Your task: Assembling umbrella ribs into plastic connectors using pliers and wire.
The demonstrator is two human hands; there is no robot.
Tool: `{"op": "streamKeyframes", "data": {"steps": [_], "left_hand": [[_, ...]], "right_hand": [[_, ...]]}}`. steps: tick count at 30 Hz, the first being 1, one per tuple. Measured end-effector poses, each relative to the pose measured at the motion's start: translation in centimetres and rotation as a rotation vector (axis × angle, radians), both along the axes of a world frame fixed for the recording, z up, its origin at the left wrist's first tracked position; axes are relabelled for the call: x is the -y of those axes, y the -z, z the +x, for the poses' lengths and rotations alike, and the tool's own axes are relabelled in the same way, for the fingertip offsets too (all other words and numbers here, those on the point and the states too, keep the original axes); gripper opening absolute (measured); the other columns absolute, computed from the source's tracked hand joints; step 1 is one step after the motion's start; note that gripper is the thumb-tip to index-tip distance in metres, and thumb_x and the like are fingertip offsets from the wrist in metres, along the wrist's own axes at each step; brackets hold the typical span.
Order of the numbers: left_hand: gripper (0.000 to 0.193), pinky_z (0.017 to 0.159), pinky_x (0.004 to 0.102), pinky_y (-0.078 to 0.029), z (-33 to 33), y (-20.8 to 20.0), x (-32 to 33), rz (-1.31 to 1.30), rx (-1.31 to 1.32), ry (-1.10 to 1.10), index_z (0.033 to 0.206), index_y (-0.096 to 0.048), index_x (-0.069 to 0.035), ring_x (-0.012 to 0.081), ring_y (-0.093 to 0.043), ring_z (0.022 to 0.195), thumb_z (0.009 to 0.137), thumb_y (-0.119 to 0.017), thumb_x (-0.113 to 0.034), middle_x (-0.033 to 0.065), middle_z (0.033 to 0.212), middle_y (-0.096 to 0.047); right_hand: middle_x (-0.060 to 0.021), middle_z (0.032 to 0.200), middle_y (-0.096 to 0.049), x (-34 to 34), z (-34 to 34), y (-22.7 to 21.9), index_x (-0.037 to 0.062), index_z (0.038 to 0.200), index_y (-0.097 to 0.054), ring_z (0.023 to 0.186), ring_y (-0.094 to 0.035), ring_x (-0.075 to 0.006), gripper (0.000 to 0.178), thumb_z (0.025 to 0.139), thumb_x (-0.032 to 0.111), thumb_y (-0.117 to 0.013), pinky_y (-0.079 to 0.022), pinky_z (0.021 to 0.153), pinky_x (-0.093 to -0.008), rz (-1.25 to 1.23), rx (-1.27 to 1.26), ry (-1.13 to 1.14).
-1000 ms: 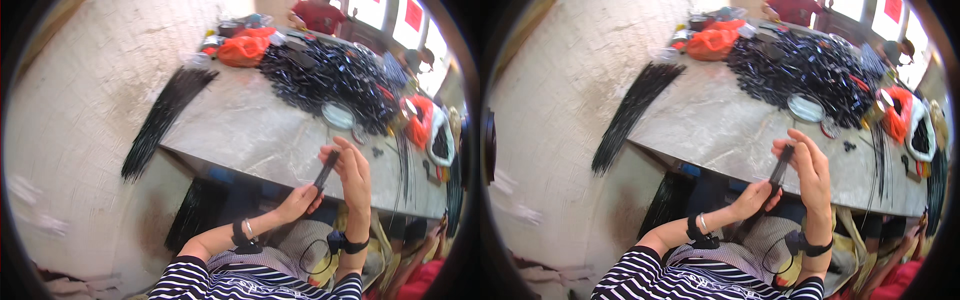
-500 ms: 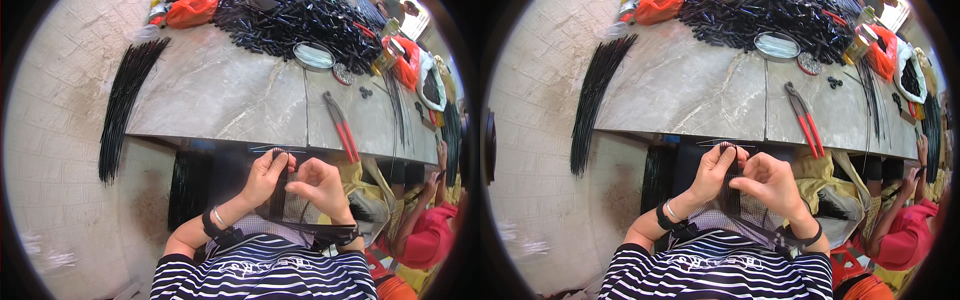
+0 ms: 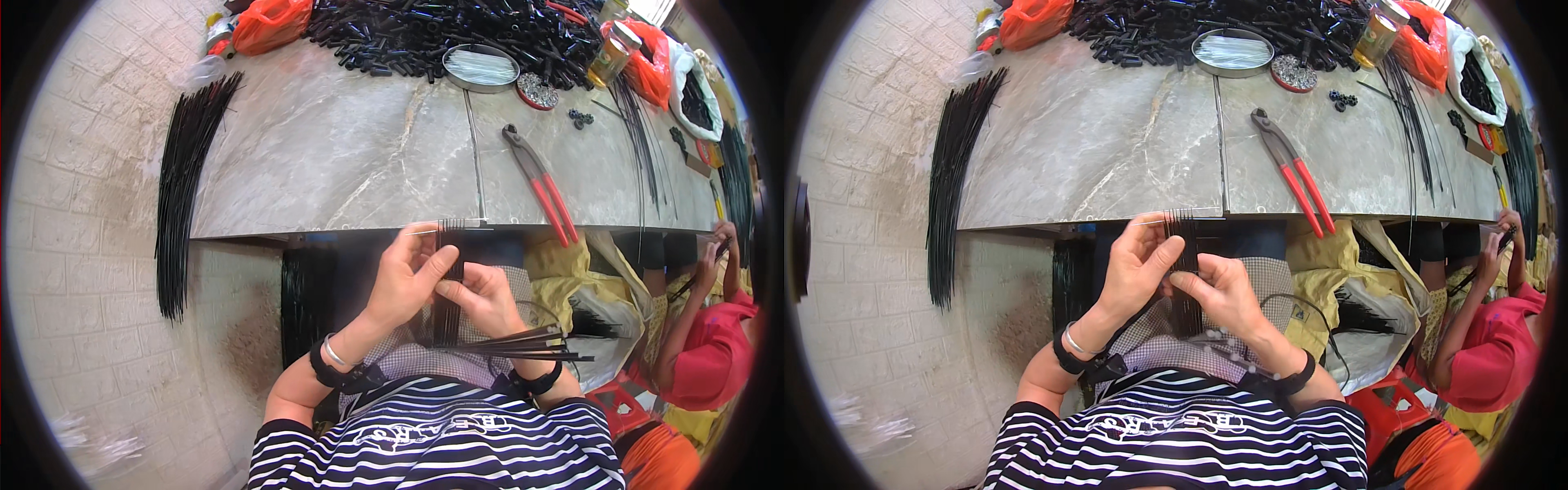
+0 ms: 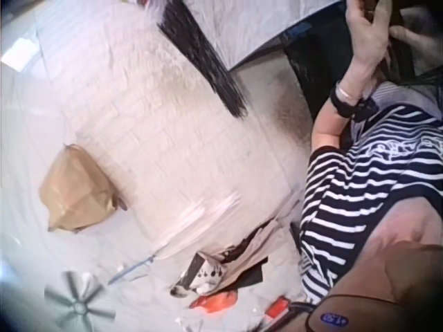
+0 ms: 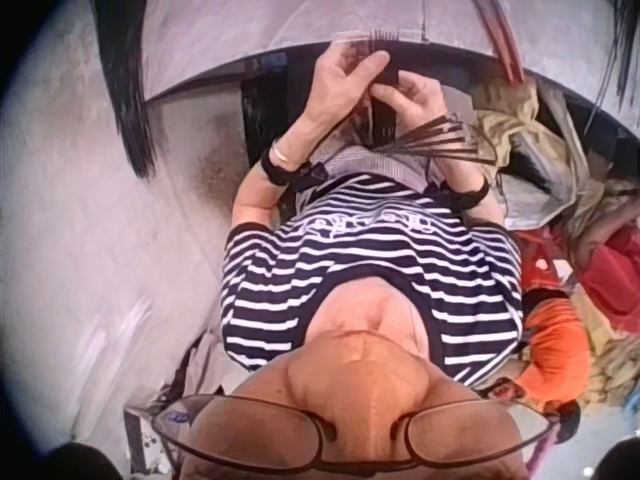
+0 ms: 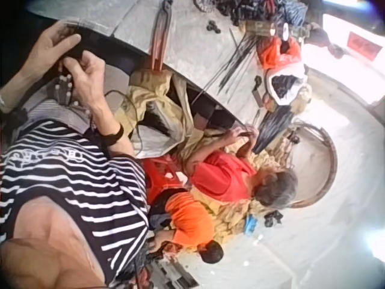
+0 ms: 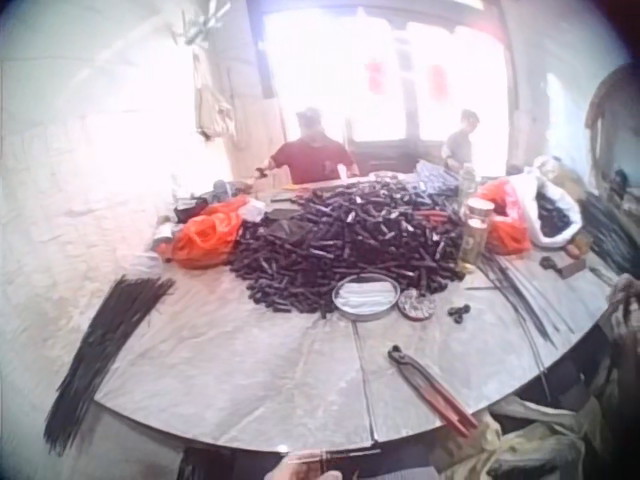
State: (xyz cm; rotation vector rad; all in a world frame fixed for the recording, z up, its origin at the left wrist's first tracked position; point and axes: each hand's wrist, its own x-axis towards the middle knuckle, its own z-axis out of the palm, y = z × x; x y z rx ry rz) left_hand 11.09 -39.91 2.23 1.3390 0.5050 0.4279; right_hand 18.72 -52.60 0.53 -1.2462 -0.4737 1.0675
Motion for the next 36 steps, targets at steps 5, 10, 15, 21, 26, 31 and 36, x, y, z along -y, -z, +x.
{"op": "streamKeyframes", "data": {"steps": [5, 10, 15, 21, 26, 31, 36], "left_hand": [[0.015, 0.045, 0.02, -0.05, -0.6, 0.3, -1.2, -0.005, -0.023, 0.039, 0.099, -0.054, 0.0, 0.0068, -0.058, 0.055, 0.09, -0.065, -0.007, 0.005, 0.078, -0.063], [0.016, 0.045, 0.0218, -0.05, -0.4, 0.7, -1.6, -0.005, -0.058, 0.041, 0.102, -0.058, 0.003, 0.0081, -0.06, 0.058, 0.09, -0.064, -0.006, 0.0055, 0.076, -0.064], [0.014, 0.045, 0.0229, -0.051, -0.1, 0.4, -2.4, -0.029, -0.086, 0.072, 0.099, -0.061, 0.004, 0.0091, -0.061, 0.059, 0.09, -0.064, -0.005, 0.006, 0.075, -0.065], [0.009, 0.046, 0.0233, -0.051, -0.2, -0.3, -2.8, -0.059, -0.109, 0.071, 0.095, -0.06, 0.004, 0.0097, -0.061, 0.061, 0.089, -0.063, -0.002, 0.0056, 0.077, -0.065], [0.02, 0.059, 0.0239, -0.054, -0.5, 0.0, -8.0, -0.061, -0.251, 0.344, 0.109, -0.062, 0.001, 0.0137, -0.066, 0.077, 0.092, -0.061, -0.009, 0.0072, 0.087, -0.067], [0.021, 0.062, 0.0305, -0.052, 7.1, -1.2, -18.2, 0.954, -0.321, 0.234, 0.103, -0.066, -0.003, 0.0172, -0.065, 0.068, 0.088, -0.063, -0.017, 0.0067, 0.081, -0.066], [0.028, 0.079, 0.0427, -0.051, 15.9, -0.5, -22.2, 1.476, -0.304, 0.001, 0.112, -0.064, -0.012, 0.0331, -0.061, 0.092, 0.085, -0.062, -0.013, 0.0142, 0.104, -0.059]], "right_hand": [[-0.0054, 0.083, -0.069, -0.3, 0.3, 0.3, -0.0039, 0.094, -0.067, 0.076, -0.062, -0.0082, 0.013, 0.09, 0.008, -0.062, -0.051, 0.07, -0.0234, 0.016, -0.05, -0.007], [-0.0064, 0.083, -0.07, -0.4, 0.6, 0.7, -0.0042, 0.096, -0.067, 0.076, -0.063, -0.0085, 0.014, 0.09, 0.008, -0.062, -0.051, 0.07, -0.0233, 0.015, -0.082, 0.005], [-0.0072, 0.084, -0.071, -1.0, 1.1, 0.7, -0.0047, 0.096, -0.067, 0.076, -0.063, -0.0082, 0.014, 0.091, 0.007, -0.062, -0.051, 0.068, -0.0229, -0.033, -0.113, -0.009], [-0.0048, 0.082, -0.069, -1.3, 1.2, -0.3, -0.0044, 0.091, -0.067, 0.074, -0.062, -0.0075, 0.012, 0.089, 0.006, -0.061, -0.05, 0.067, -0.0227, -0.012, -0.077, -0.019], [-0.0081, 0.084, -0.07, -0.9, 1.1, 1.3, -0.0053, 0.093, -0.067, 0.076, -0.065, -0.0115, 0.013, 0.09, 0.006, -0.061, -0.053, 0.07, -0.0246, -0.039, -0.115, -0.001], [-0.0112, 0.085, -0.07, -0.4, 1.5, 2.3, -0.007, 0.094, -0.066, 0.076, -0.067, -0.0145, 0.014, 0.091, 0.005, -0.062, -0.055, 0.071, -0.0268, 0.01, -0.143, -0.015], [-0.0111, 0.086, -0.07, -0.7, 2.1, 2.5, -0.0067, 0.095, -0.066, 0.077, -0.066, -0.0142, 0.014, 0.09, 0.006, -0.062, -0.055, 0.071, -0.0267, 0.016, -0.154, 0.024]]}}
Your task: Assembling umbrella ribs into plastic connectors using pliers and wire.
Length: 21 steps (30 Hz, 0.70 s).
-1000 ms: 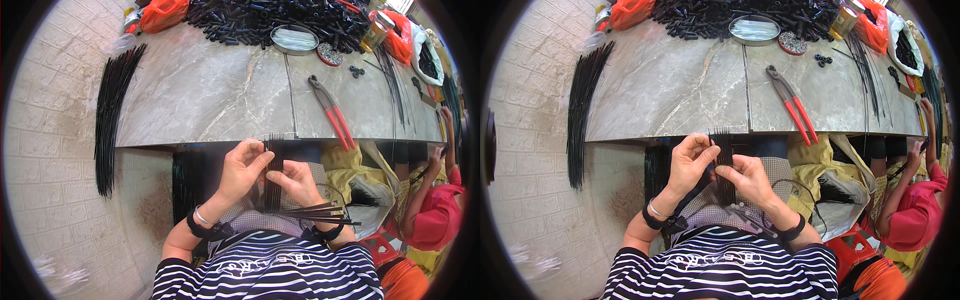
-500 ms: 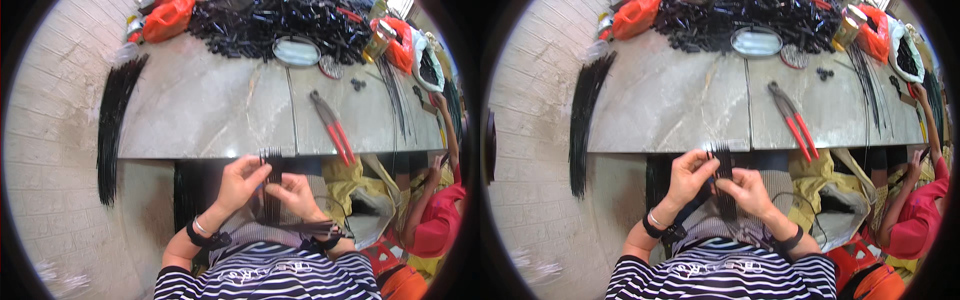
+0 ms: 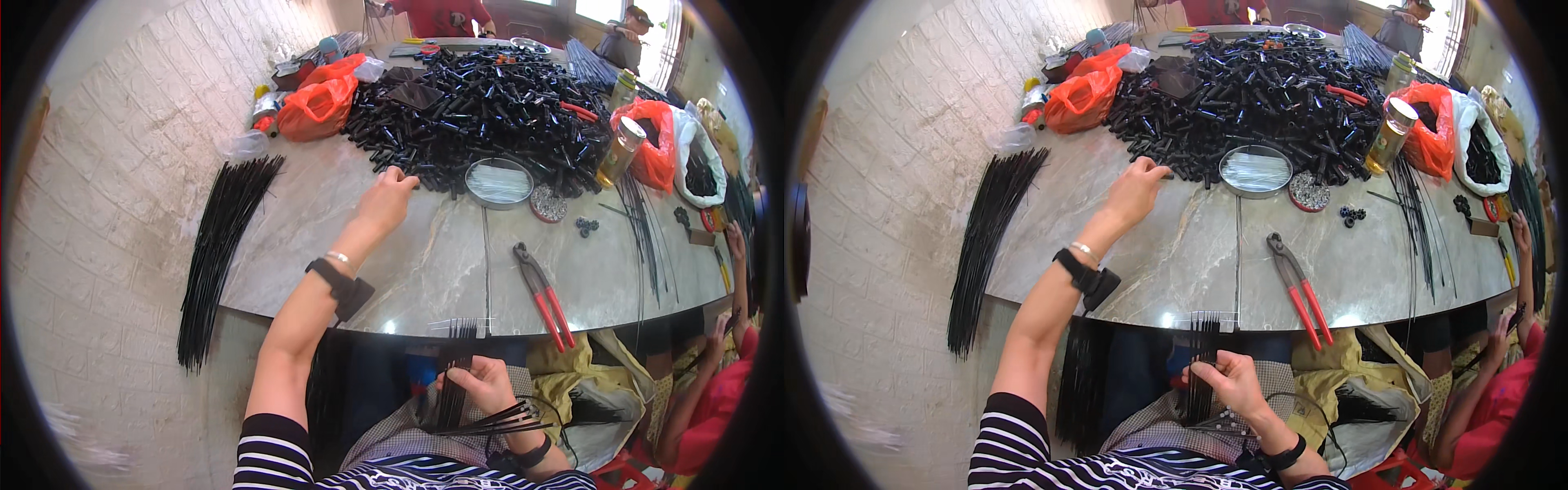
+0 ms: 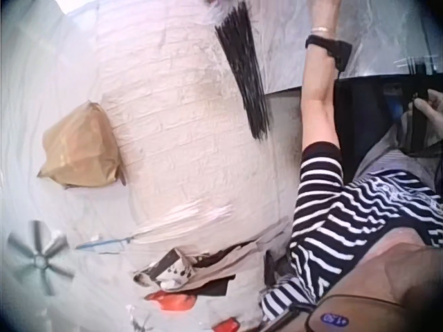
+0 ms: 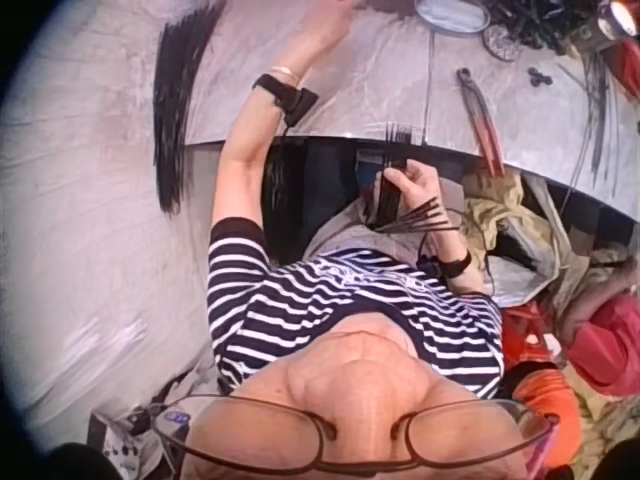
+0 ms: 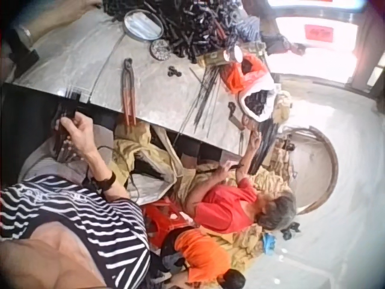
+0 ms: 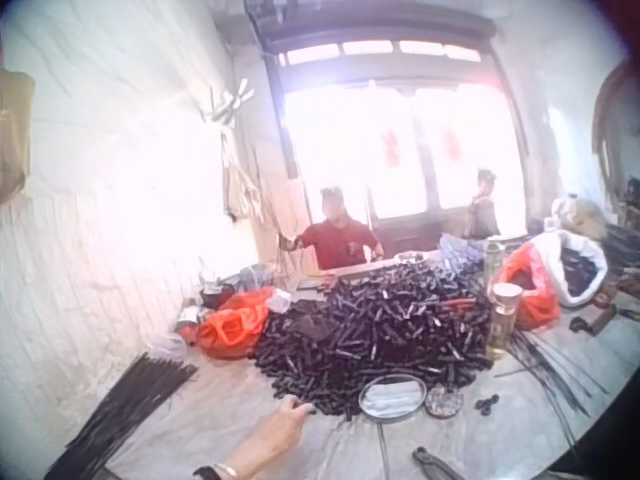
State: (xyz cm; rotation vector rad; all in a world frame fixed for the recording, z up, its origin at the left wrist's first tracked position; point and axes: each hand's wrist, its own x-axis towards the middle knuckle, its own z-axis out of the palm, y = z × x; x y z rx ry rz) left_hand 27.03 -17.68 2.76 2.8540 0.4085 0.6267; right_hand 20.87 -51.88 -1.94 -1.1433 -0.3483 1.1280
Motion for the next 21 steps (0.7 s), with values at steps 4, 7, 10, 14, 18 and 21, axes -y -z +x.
{"op": "streamKeyframes", "data": {"steps": [4, 7, 10, 14, 18, 21], "left_hand": [[0.026, 0.083, 0.0448, -0.049, 2.7, 1.3, -1.5, 0.075, -0.164, -0.117, 0.109, -0.065, -0.012, 0.0363, -0.059, 0.099, 0.084, -0.062, -0.014, 0.0166, 0.102, -0.057], [0.022, 0.082, 0.0455, -0.049, 2.3, 1.8, -1.5, 0.052, -0.196, -0.051, 0.104, -0.067, -0.01, 0.0365, -0.059, 0.098, 0.083, -0.063, -0.015, 0.0179, 0.102, -0.057], [0.018, 0.079, 0.0436, -0.05, 0.2, 2.0, -0.5, -0.044, -0.098, -0.014, 0.099, -0.067, -0.006, 0.0357, -0.061, 0.09, 0.084, -0.063, -0.015, 0.0177, 0.095, -0.062], [0.017, 0.072, 0.0337, -0.055, -5.4, 0.9, 5.4, -1.132, 0.076, 0.124, 0.101, -0.062, 0.0, 0.0244, -0.068, 0.082, 0.093, -0.059, -0.015, 0.0147, 0.092, -0.068], [0.018, 0.071, 0.0285, -0.057, -12.4, -0.5, 10.9, -1.551, 0.089, 0.193, 0.106, -0.058, -0.001, 0.0182, -0.068, 0.085, 0.097, -0.055, -0.016, 0.0144, 0.098, -0.068], [0.018, 0.075, 0.0284, -0.057, -14.9, -0.4, 12.6, -1.743, 0.08, 0.25, 0.11, -0.056, -0.003, 0.0184, -0.068, 0.087, 0.098, -0.054, -0.016, 0.0149, 0.101, -0.067]], "right_hand": [[-0.0106, 0.086, -0.07, 0.4, 0.2, -0.1, -0.0064, 0.095, -0.066, 0.077, -0.066, -0.0133, 0.014, 0.09, 0.007, -0.062, -0.054, 0.071, -0.0259, 0.014, 0.01, 0.003], [-0.0105, 0.086, -0.07, 0.9, -0.2, -0.4, -0.0064, 0.095, -0.066, 0.078, -0.067, -0.0138, 0.014, 0.09, 0.006, -0.062, -0.055, 0.072, -0.0262, -0.004, -0.02, 0.011], [-0.0107, 0.087, -0.07, 1.4, -0.4, -0.7, -0.0063, 0.095, -0.066, 0.078, -0.067, -0.0146, 0.014, 0.09, 0.006, -0.063, -0.055, 0.072, -0.0267, -0.028, -0.022, -0.005], [-0.0097, 0.086, -0.07, 1.6, -0.8, -1.0, -0.0055, 0.093, -0.066, 0.077, -0.066, -0.0133, 0.012, 0.09, 0.005, -0.062, -0.054, 0.072, -0.0262, 0.012, 0.007, 0.003], [-0.0078, 0.084, -0.069, 1.4, -1.5, -1.9, -0.0047, 0.092, -0.065, 0.076, -0.064, -0.0114, 0.011, 0.091, 0.005, -0.061, -0.052, 0.072, -0.0252, 0.065, 0.064, -0.037], [-0.0079, 0.084, -0.069, 1.1, -1.9, -2.6, -0.0047, 0.093, -0.065, 0.076, -0.064, -0.012, 0.01, 0.091, 0.004, -0.059, -0.052, 0.072, -0.0253, 0.072, 0.068, -0.041]]}}
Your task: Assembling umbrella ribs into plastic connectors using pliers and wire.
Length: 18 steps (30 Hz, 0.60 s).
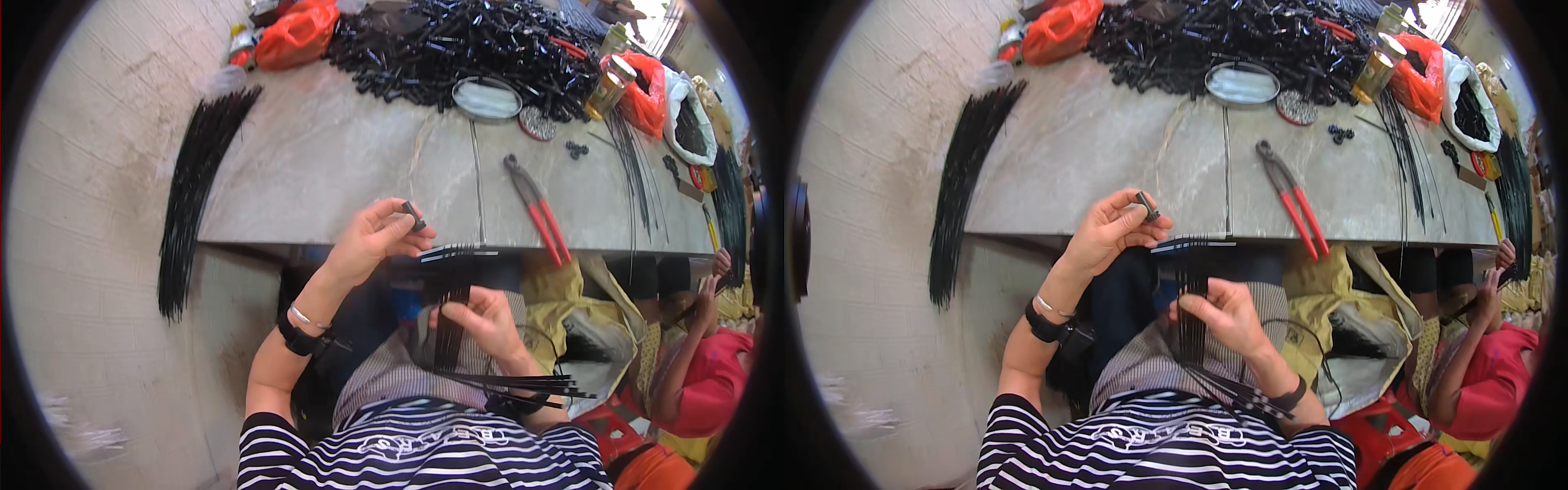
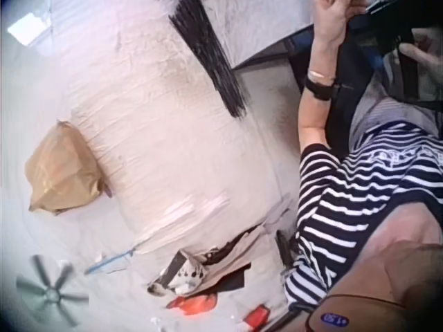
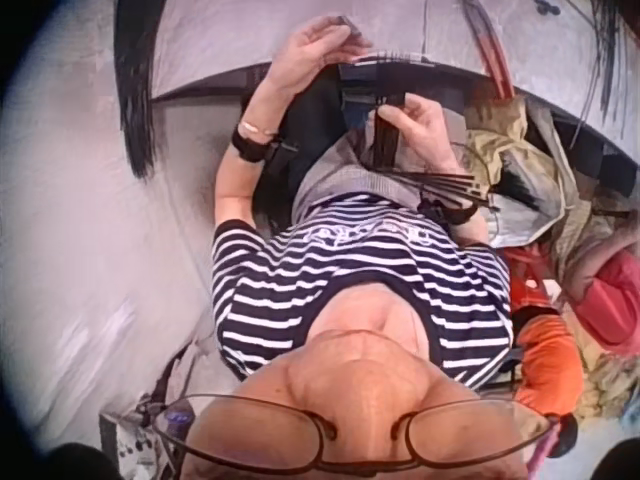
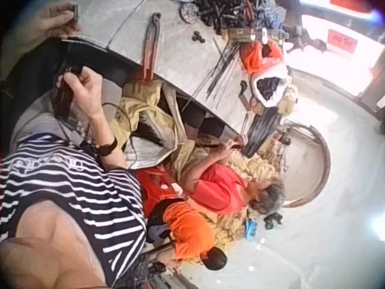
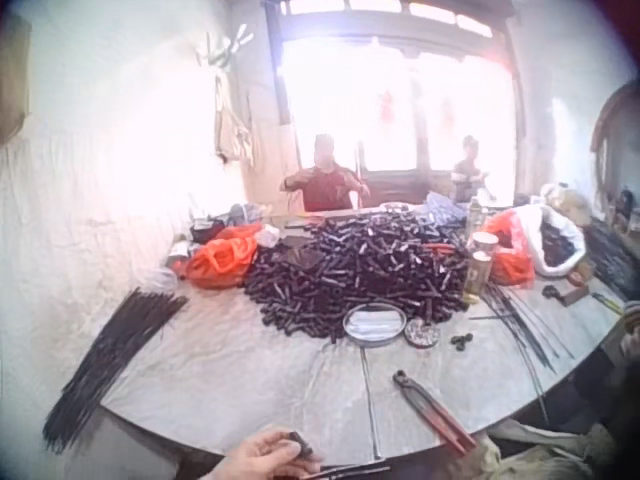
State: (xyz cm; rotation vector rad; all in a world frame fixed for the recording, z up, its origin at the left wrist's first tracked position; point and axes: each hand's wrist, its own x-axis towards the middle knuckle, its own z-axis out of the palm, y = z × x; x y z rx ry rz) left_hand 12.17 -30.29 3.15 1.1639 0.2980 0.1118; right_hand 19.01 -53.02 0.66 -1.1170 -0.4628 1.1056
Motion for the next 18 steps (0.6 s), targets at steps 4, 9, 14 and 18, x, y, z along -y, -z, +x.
{"op": "streamKeyframes", "data": {"steps": [4, 9, 14, 18], "left_hand": [[0.018, 0.078, 0.0284, -0.056, -1.7, 1.4, 1.2, -0.093, 0.101, 0.029, 0.11, -0.057, -0.003, 0.0172, -0.067, 0.089, 0.098, -0.054, -0.017, 0.0143, 0.104, -0.067], [0.025, 0.077, 0.0274, -0.056, -3.3, 2.0, 1.8, -0.149, 0.132, 0.067, 0.114, -0.061, -0.001, 0.0154, -0.067, 0.088, 0.096, -0.057, -0.018, 0.013, 0.106, -0.067], [0.026, 0.074, 0.0235, -0.054, -3.9, 2.5, 2.2, -0.145, 0.16, 0.047, 0.114, -0.063, 0.0, 0.0125, -0.065, 0.089, 0.095, -0.059, -0.016, 0.0108, 0.109, -0.066], [0.024, 0.07, 0.0199, -0.053, -3.9, 3.4, 1.9, -0.17, 0.183, 0.048, 0.113, -0.064, 0.0, 0.0099, -0.064, 0.086, 0.094, -0.061, -0.014, 0.009, 0.111, -0.065]], "right_hand": [[-0.0088, 0.086, -0.069, 0.4, -1.0, 0.2, -0.0046, 0.095, -0.065, 0.078, -0.064, -0.013, 0.012, 0.092, 0.006, -0.06, -0.053, 0.073, -0.0263, 0.003, 0.022, 0.001], [-0.0096, 0.086, -0.069, 0.3, -2.3, -0.2, -0.0048, 0.096, -0.065, 0.078, -0.065, -0.0141, 0.013, 0.092, 0.007, -0.061, -0.053, 0.074, -0.0271, -0.015, 0.04, -0.013], [-0.0095, 0.086, -0.069, 0.4, -2.7, -0.8, -0.0049, 0.097, -0.065, 0.078, -0.065, -0.014, 0.014, 0.092, 0.007, -0.061, -0.053, 0.074, -0.0273, -0.069, 0.023, -0.012], [-0.0095, 0.087, -0.069, 0.4, -2.5, -0.5, -0.0048, 0.098, -0.065, 0.078, -0.065, -0.0142, 0.014, 0.092, 0.008, -0.062, -0.054, 0.074, -0.0274, -0.056, 0.046, -0.006]]}}
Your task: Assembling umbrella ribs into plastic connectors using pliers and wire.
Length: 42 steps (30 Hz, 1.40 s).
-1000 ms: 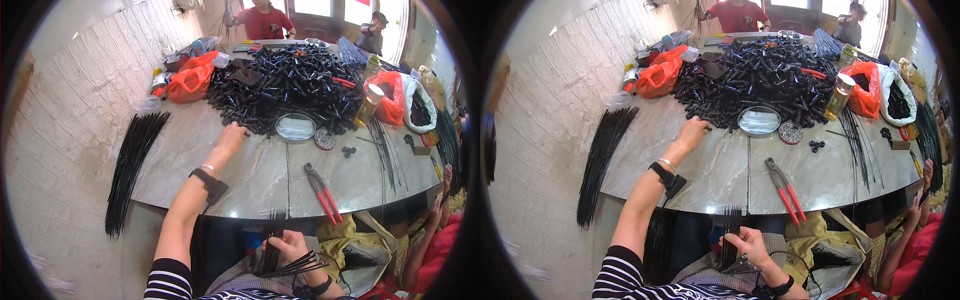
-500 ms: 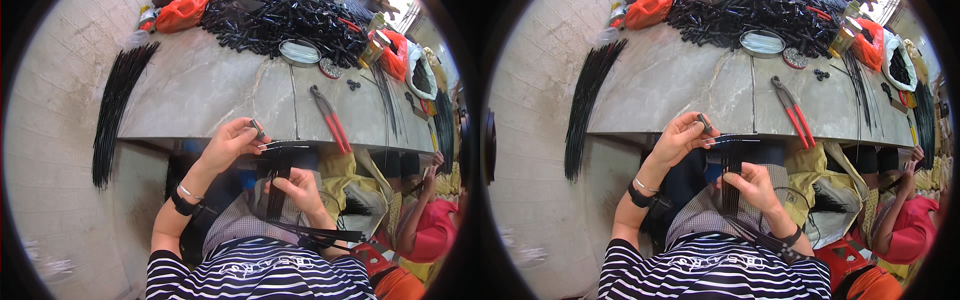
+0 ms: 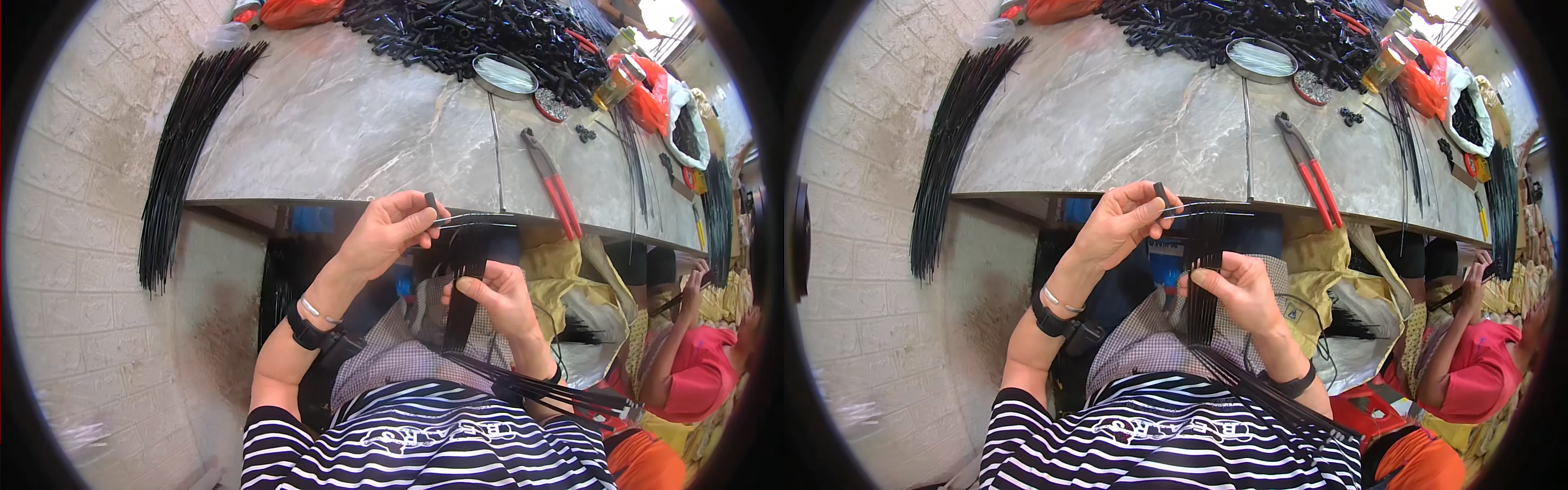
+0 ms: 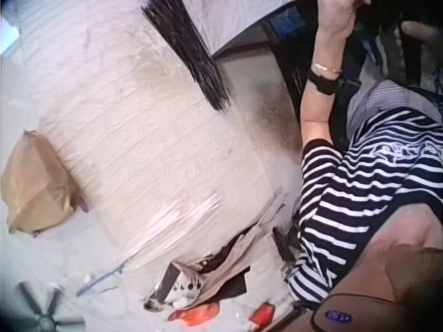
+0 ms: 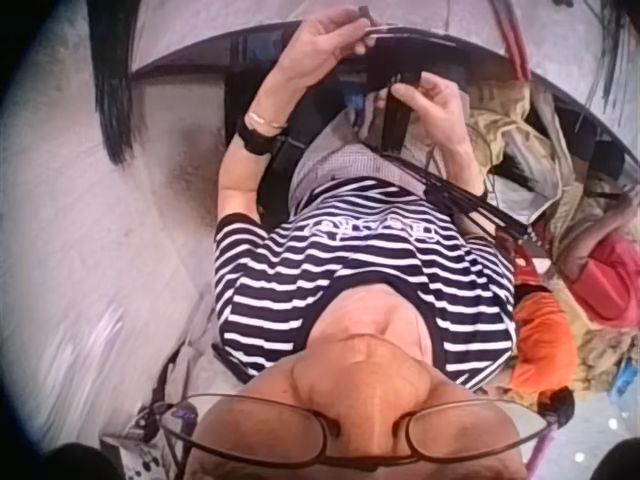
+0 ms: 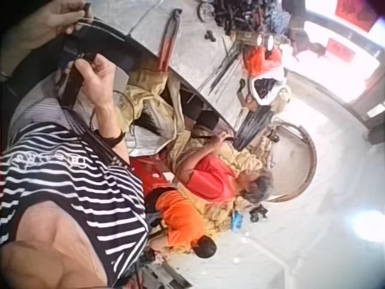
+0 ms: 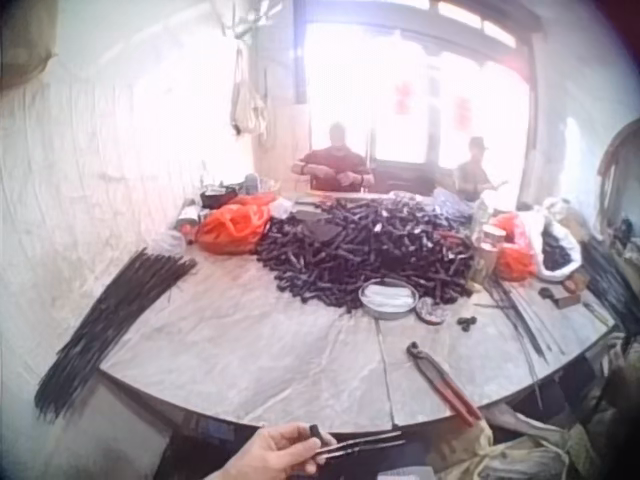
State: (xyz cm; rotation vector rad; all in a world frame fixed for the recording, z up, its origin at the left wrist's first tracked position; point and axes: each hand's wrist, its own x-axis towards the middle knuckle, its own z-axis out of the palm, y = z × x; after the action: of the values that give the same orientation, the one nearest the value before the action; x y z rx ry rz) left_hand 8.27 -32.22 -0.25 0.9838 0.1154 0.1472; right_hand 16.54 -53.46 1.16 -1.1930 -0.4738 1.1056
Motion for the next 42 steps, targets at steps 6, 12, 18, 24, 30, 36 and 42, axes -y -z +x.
{"op": "streamKeyframes", "data": {"steps": [6, 12, 18, 24, 30, 36, 42], "left_hand": [[0.026, 0.076, 0.0213, -0.056, 0.0, -0.4, 0.0, -0.061, -0.078, -0.031, 0.116, -0.063, 0.0, 0.0116, -0.066, 0.092, 0.093, -0.06, -0.011, 0.0099, 0.111, -0.066], [0.024, 0.075, 0.0242, -0.059, 0.2, -0.4, -0.3, -0.05, -0.1, -0.071, 0.111, -0.065, 0.0, 0.0145, -0.068, 0.087, 0.094, -0.059, -0.015, 0.0125, 0.102, -0.069], [0.023, 0.071, 0.0252, -0.059, 0.5, -0.6, -0.5, -0.071, -0.116, 0.016, 0.108, -0.066, 0.001, 0.0163, -0.07, 0.079, 0.093, -0.06, -0.016, 0.0162, 0.095, -0.07], [0.022, 0.071, 0.0236, -0.059, 0.9, -0.1, -0.3, -0.051, -0.092, -0.007, 0.109, -0.066, 0.0, 0.0147, -0.068, 0.084, 0.092, -0.061, -0.013, 0.0136, 0.101, -0.069], [0.021, 0.075, 0.0228, -0.058, 1.1, -0.9, 0.0, -0.057, -0.131, -0.036, 0.11, -0.066, 0.0, 0.0138, -0.067, 0.088, 0.091, -0.062, -0.009, 0.0121, 0.103, -0.068], [0.022, 0.075, 0.0229, -0.059, 1.0, -0.3, -0.3, -0.058, -0.138, -0.074, 0.111, -0.066, 0.0, 0.015, -0.068, 0.09, 0.093, -0.06, -0.011, 0.0132, 0.105, -0.068], [0.02, 0.069, 0.0243, -0.06, 1.0, -0.1, -0.9, -0.078, -0.126, -0.01, 0.108, -0.067, 0.001, 0.0166, -0.07, 0.079, 0.092, -0.06, -0.01, 0.0162, 0.096, -0.07]], "right_hand": [[-0.0099, 0.088, -0.069, -0.5, 0.0, 0.4, -0.0041, 0.098, -0.065, 0.078, -0.066, -0.0145, 0.014, 0.092, 0.008, -0.061, -0.054, 0.074, -0.0275, 0.01, -0.011, -0.033], [-0.0093, 0.087, -0.069, -0.9, 0.2, 0.3, -0.0041, 0.096, -0.066, 0.077, -0.066, -0.0137, 0.013, 0.091, 0.008, -0.061, -0.054, 0.073, -0.0274, -0.052, -0.033, -0.057], [-0.0079, 0.084, -0.069, -0.9, 0.5, 0.4, -0.0042, 0.094, -0.066, 0.076, -0.065, -0.0128, 0.013, 0.091, 0.007, -0.061, -0.054, 0.071, -0.0266, -0.051, -0.009, -0.086], [-0.0078, 0.084, -0.069, -0.8, 0.6, 0.7, -0.0042, 0.094, -0.065, 0.076, -0.065, -0.0128, 0.013, 0.091, 0.008, -0.061, -0.054, 0.071, -0.0267, -0.026, -0.049, -0.065], [-0.0085, 0.085, -0.069, -0.6, 0.7, 1.1, -0.0042, 0.095, -0.066, 0.076, -0.065, -0.0131, 0.014, 0.091, 0.008, -0.062, -0.054, 0.071, -0.0268, -0.015, -0.074, -0.035], [-0.008, 0.083, -0.069, -0.8, 0.7, 1.1, -0.0045, 0.094, -0.066, 0.074, -0.065, -0.012, 0.014, 0.09, 0.008, -0.062, -0.053, 0.069, -0.0255, -0.041, -0.043, -0.041], [-0.0076, 0.082, -0.069, -0.9, 0.7, 1.2, -0.0044, 0.093, -0.066, 0.073, -0.064, -0.0116, 0.013, 0.09, 0.008, -0.062, -0.053, 0.068, -0.0251, -0.041, -0.041, -0.045]]}}
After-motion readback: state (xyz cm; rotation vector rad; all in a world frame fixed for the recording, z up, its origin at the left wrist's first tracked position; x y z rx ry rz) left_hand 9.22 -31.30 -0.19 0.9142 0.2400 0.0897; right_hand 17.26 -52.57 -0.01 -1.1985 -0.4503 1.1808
